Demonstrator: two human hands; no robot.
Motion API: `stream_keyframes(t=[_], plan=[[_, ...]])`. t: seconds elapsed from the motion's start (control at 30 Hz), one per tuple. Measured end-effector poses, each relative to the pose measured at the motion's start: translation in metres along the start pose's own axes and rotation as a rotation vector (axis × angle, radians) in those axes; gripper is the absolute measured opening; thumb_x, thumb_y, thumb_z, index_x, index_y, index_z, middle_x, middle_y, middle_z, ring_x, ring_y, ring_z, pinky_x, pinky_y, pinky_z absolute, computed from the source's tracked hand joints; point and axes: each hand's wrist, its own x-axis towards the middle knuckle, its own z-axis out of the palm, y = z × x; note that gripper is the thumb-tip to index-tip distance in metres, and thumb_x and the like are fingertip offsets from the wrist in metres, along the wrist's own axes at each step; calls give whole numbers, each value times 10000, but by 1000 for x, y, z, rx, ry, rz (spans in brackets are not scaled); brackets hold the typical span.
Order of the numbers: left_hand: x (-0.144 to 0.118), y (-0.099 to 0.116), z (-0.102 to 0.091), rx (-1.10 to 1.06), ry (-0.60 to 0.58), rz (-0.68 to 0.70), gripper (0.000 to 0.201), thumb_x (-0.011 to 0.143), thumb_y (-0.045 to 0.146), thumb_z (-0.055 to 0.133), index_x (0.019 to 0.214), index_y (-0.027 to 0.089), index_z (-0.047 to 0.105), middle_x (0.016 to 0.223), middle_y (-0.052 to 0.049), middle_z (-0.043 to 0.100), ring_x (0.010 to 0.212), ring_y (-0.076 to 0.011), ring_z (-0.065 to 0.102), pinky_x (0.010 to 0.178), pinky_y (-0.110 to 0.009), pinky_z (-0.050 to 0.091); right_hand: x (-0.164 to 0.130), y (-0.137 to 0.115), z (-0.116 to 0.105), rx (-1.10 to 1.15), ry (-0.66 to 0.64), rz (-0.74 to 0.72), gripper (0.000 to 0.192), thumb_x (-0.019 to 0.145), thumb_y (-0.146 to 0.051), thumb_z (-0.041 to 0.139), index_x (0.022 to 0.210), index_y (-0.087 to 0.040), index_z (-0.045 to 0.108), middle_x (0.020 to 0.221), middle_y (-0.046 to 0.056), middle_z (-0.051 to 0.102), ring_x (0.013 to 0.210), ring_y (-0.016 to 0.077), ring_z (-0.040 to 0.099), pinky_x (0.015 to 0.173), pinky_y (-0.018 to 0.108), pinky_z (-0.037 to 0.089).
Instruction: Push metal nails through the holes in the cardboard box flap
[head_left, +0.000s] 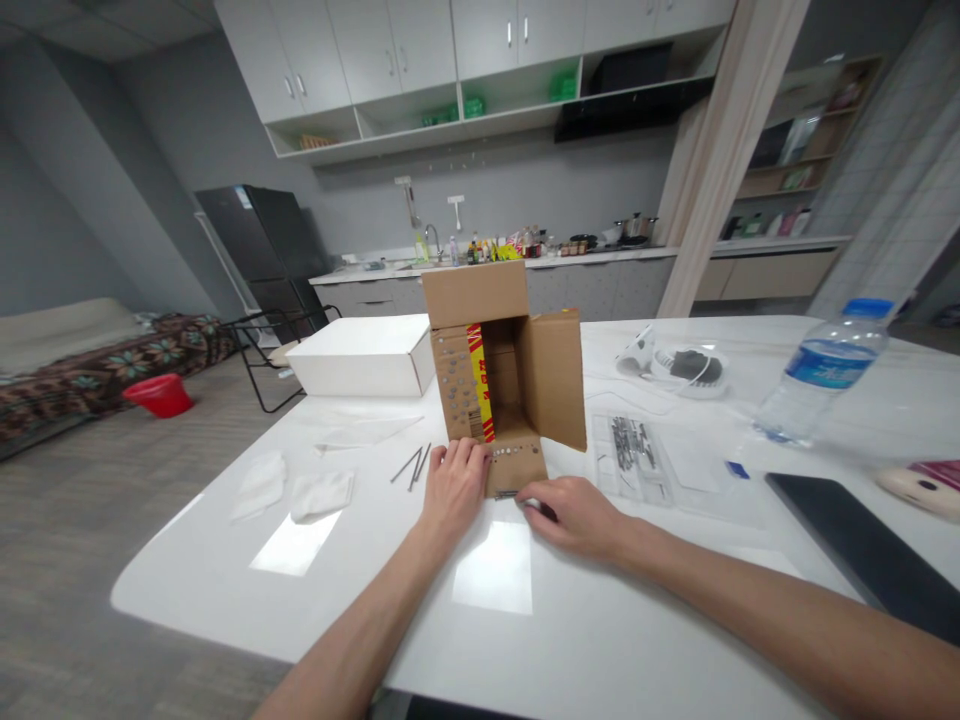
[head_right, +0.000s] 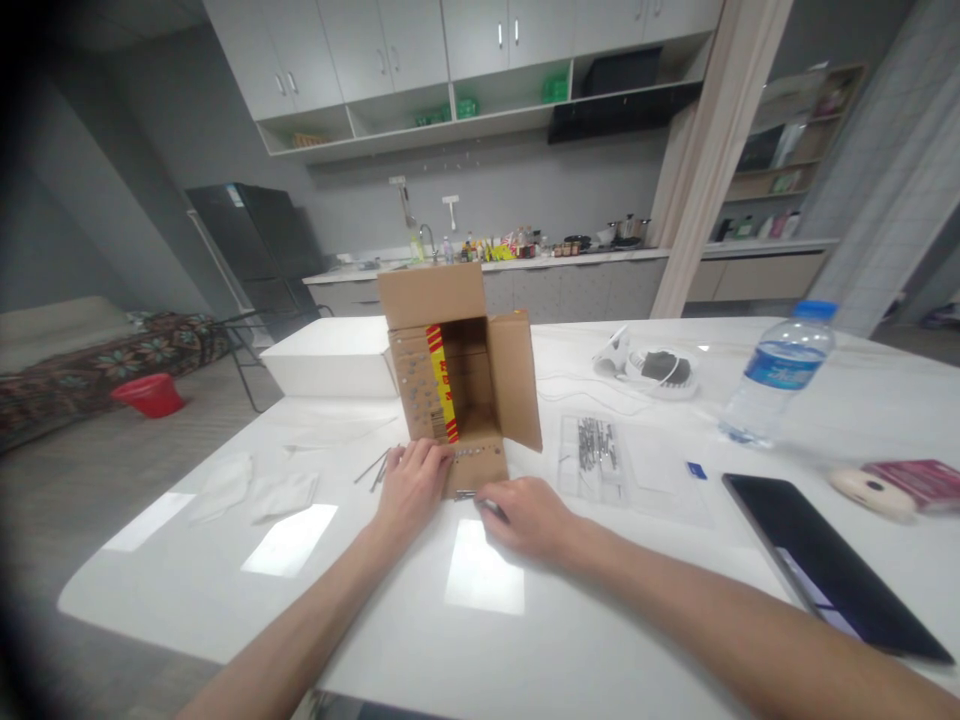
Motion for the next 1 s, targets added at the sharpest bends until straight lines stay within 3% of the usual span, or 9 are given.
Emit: stream_keyframes(t=[0.4,0.63,0.8,1.0], plan=[[0,4,-13,-134,-10,-40,94,931,204,473,921,194,566,909,-55,642,888,-216,577,848,-397,341,0,1,0,5,-10,-15,244,883,-215,491,986,-205,712,862,43,743,720,176,665,681,268,454],[-1,2,-10,-116,-30,-32,80,932,217,493,887,199,556,869,-39,649,857,-209,583,843,-385,336,0,0,-1,-8,-6,-21,235,878,-211,504,980,-200,716,842,44,744,707,179,665,674,266,450],[0,-1,-11,-142,36,-23,72,933,199,498,874,195,540,816,-19,654,800,-185,588,834,-367,341,-1,1,0,-6,3,-29,241,880,-214,502,992,-205,716,843,39,744,715,184,669,672,270,449],[4,0,-21,-213,203,11,49,928,178,515,883,197,516,805,0,666,756,-155,598,807,-342,352,-1,1,0,-11,-1,-23,244,887,-226,499,999,-202,714,853,43,746,717,185,672,674,273,450]])
